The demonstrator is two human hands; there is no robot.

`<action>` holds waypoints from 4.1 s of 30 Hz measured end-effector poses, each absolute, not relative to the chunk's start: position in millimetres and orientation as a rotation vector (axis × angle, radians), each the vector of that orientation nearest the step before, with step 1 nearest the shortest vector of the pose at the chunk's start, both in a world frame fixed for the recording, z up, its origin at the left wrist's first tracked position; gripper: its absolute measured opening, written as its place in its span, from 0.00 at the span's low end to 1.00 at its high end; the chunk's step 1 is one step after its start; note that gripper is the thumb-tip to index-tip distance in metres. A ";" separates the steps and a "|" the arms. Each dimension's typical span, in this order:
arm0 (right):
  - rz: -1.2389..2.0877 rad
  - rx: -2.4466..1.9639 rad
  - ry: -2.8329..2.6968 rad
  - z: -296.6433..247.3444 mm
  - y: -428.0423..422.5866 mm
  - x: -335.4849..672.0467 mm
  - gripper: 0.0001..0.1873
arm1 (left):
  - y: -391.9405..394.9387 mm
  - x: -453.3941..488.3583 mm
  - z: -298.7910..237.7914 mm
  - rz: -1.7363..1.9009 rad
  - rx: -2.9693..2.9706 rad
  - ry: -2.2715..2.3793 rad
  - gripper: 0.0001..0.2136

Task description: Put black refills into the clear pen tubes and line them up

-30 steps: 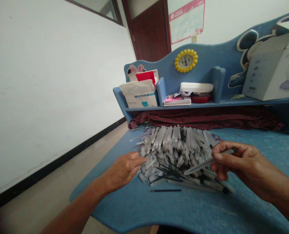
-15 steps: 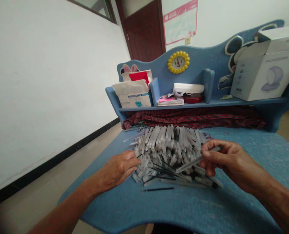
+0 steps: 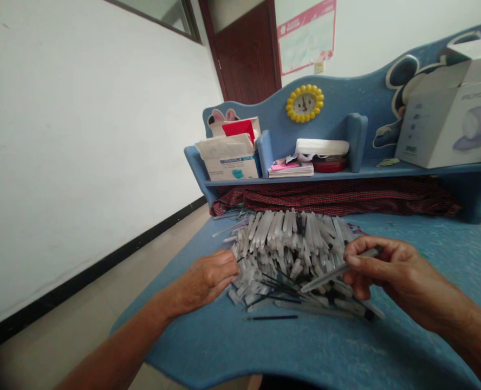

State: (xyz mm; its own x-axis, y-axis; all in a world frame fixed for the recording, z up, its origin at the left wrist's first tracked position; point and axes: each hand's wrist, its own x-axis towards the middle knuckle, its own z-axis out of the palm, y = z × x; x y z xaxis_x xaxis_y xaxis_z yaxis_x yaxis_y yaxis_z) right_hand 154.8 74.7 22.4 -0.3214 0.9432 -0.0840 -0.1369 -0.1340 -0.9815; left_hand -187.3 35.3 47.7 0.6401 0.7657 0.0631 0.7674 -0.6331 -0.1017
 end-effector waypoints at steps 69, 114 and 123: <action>1.395 -0.966 -1.565 33.7 65.1 142.9 0.10 | 32.2 -99.9 54.1 -1.431 -3.102 -2.338 0.08; 0.201 -0.772 -2.552 48.5 56.1 140.3 0.09 | 30.7 -92.1 39.9 -1.417 -3.256 -2.325 0.12; 0.016 -1.498 -2.431 60.4 112.8 220.6 0.10 | 27.8 -98.9 43.0 -1.367 -3.211 -2.267 0.15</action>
